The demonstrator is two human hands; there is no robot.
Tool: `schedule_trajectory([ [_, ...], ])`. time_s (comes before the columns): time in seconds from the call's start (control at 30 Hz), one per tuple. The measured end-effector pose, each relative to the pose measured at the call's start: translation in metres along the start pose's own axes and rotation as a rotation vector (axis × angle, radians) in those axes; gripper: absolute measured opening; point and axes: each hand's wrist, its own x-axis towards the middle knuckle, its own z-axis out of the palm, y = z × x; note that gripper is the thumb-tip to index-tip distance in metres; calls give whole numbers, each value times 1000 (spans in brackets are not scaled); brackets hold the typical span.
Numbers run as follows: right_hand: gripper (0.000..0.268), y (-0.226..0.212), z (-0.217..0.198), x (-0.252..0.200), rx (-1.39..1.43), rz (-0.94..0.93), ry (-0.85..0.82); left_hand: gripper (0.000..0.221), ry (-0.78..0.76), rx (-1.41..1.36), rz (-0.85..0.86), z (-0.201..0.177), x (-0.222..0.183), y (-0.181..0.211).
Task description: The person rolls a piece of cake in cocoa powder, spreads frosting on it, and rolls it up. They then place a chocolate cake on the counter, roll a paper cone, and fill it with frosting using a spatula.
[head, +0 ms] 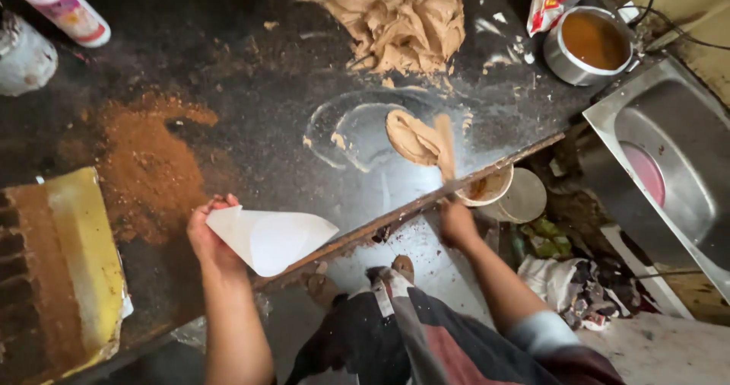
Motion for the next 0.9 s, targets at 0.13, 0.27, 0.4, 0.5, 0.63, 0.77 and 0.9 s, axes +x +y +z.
schedule_trajectory([
  [0.13,45,-93,3,34,371,344,-149,19,-61,2,84,-18,4,9],
  [0.27,44,-141,0,35,170,-38,-96,18,-41,-72,112,-27,21,15],
  [0.4,43,-155,-18,-1,299,-176,-370,11,-13,-113,164,-27,28,45],
  [0.5,41,-121,-83,-36,686,-84,-921,8,12,-173,289,-24,39,72],
  [0.63,37,-99,-167,-66,591,-116,-1043,7,72,-143,336,-22,50,93],
  [0.77,33,-90,-226,-71,536,-84,-992,8,3,-80,262,-11,49,62],
  [0.9,35,-91,-261,-66,480,-147,-929,7,12,-70,145,29,41,-13],
])
